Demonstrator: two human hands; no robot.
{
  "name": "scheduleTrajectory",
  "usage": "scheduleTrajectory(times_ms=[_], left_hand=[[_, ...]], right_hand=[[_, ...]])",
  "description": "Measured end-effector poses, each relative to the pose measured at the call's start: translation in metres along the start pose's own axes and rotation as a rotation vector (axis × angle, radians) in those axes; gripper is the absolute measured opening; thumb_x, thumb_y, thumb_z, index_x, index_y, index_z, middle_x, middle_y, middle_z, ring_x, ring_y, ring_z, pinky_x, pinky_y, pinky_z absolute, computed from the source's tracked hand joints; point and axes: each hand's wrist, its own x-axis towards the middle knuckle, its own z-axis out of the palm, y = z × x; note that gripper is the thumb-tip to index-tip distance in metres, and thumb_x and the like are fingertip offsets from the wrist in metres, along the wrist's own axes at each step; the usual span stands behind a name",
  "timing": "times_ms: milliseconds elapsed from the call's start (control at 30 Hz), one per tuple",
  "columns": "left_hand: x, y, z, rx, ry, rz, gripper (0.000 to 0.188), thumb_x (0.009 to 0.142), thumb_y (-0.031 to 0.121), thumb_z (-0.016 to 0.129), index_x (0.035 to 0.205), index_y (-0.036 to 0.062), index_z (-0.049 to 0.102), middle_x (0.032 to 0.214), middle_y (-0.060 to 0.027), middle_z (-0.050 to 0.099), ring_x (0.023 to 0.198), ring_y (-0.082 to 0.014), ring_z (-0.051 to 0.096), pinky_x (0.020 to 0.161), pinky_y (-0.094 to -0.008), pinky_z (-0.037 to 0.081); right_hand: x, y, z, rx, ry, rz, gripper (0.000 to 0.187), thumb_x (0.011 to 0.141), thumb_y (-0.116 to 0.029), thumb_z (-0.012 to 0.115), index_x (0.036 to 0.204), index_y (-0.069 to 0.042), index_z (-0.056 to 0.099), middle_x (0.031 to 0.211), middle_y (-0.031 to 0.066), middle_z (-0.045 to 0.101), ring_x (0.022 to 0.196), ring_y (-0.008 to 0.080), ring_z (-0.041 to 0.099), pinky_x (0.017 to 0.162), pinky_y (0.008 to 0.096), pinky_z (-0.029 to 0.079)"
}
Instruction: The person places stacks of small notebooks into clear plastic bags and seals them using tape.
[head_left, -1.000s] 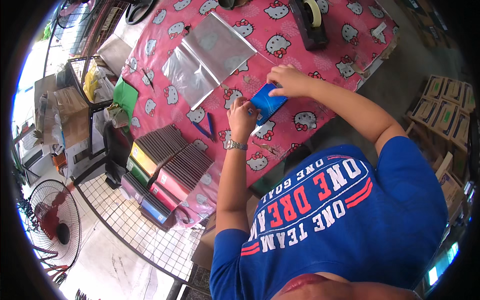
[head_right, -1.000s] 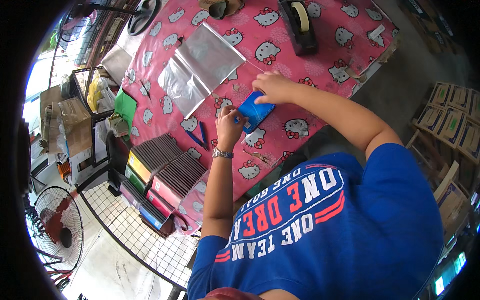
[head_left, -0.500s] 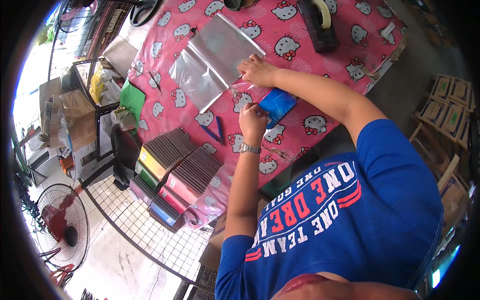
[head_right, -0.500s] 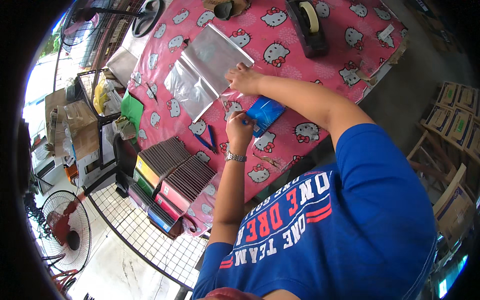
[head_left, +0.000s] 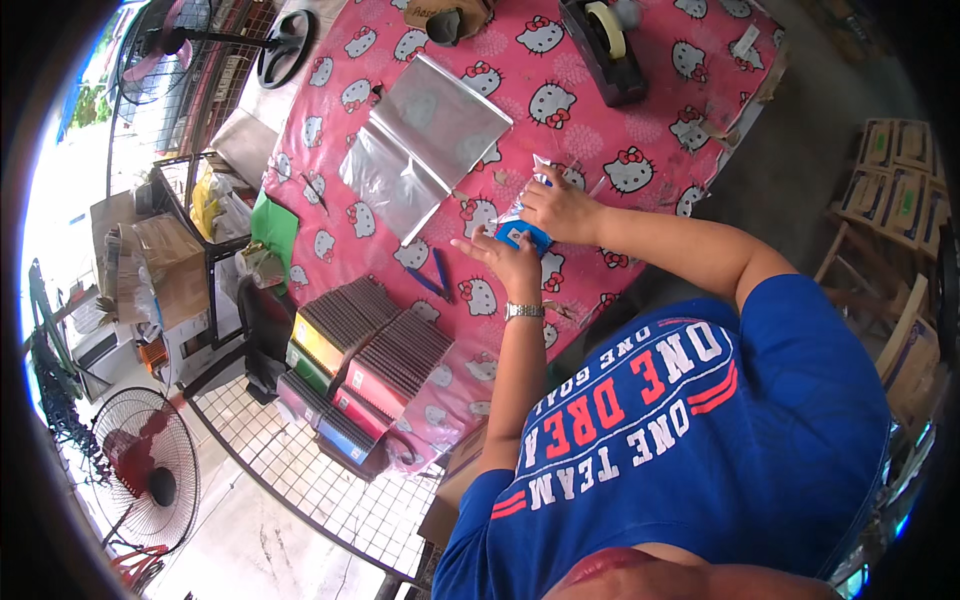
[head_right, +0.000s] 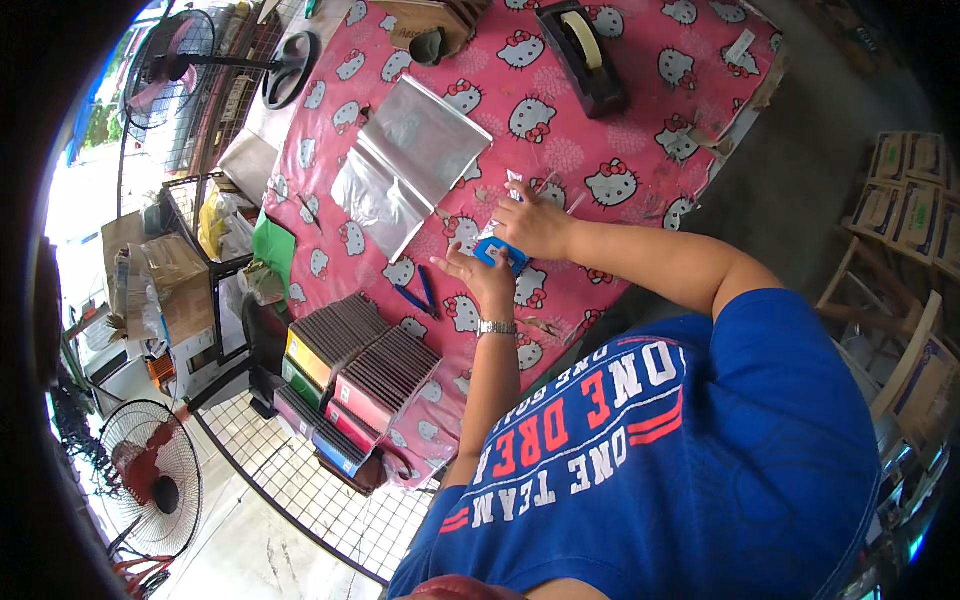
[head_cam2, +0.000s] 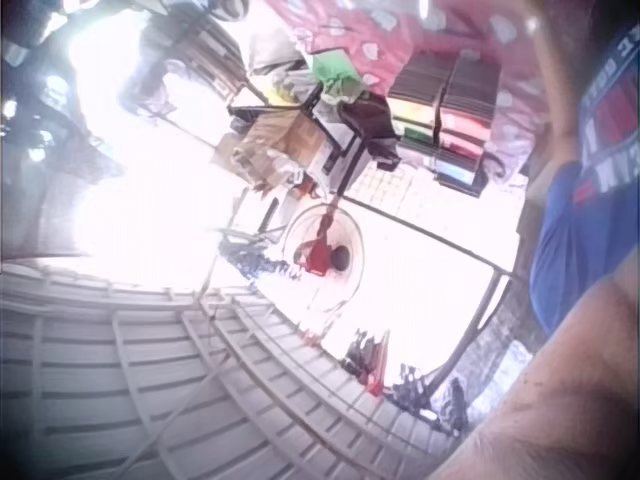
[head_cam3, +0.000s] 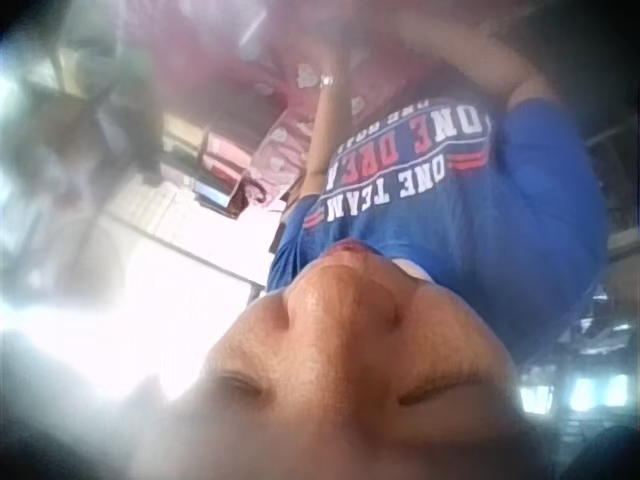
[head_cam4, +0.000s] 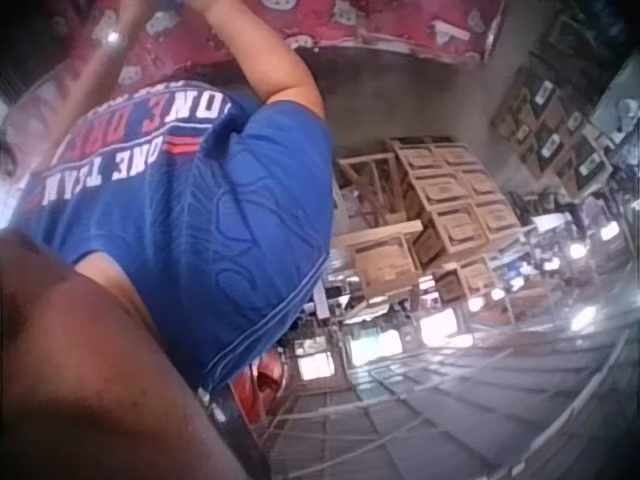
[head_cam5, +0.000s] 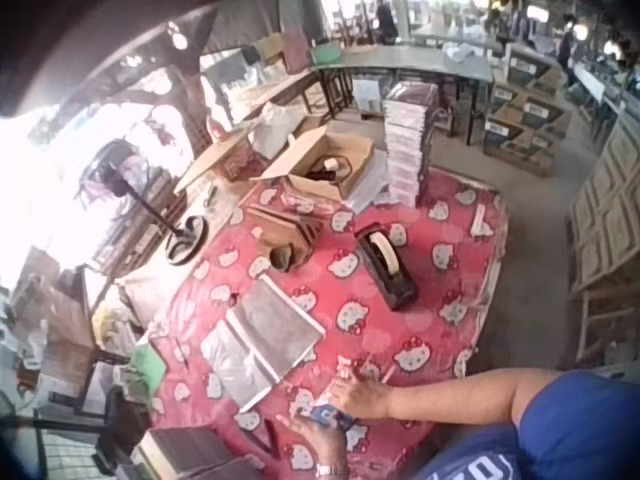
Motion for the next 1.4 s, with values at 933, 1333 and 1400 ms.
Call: scheduleTrajectory(times_ms=[933, 1333, 1400], left_hand=[[-0.005, -0.004, 0.003, 0.334, 0.022, 0.483, 0.024, 0.078, 0.012, 0.056, 0.098, -0.0011, 0.061, 0.099, -0.0187, 0.055, 0.098, -0.0345, 0.051, 0.088, -0.0425, 0.043], [0.004, 0.019, -0.010, 0.584, -0.146, 0.548, 0.012, 0.079, 0.009, 0.054, 0.081, 0.0010, 0.063, 0.083, -0.0138, 0.061, 0.082, -0.0307, 0.061, 0.068, -0.0392, 0.053], [0.007, 0.018, -0.005, 0.625, -0.091, 0.583, 0.012, 0.080, 0.008, 0.054, 0.081, -0.0004, 0.062, 0.082, -0.0138, 0.061, 0.083, -0.0290, 0.062, 0.066, -0.0371, 0.054]], right_hand=[[-0.024, 0.052, -0.047, -0.020, 0.304, 0.342, 0.013, 0.082, -0.022, 0.059, 0.092, -0.016, 0.064, 0.105, 0.0031, 0.057, 0.109, 0.0207, 0.050, 0.102, 0.0515, 0.027], [-0.060, -0.059, 0.013, 0.020, -0.278, 0.141, 0.090, 0.071, -0.067, 0.056, 0.134, -0.004, 0.045, 0.144, 0.0289, 0.028, 0.140, 0.0438, 0.014, 0.110, 0.0602, 0.002], [-0.050, -0.057, 0.019, -0.046, -0.205, 0.132, 0.093, 0.071, -0.069, 0.056, 0.135, -0.002, 0.044, 0.144, 0.0286, 0.029, 0.140, 0.0436, 0.013, 0.109, 0.0624, 0.001]])
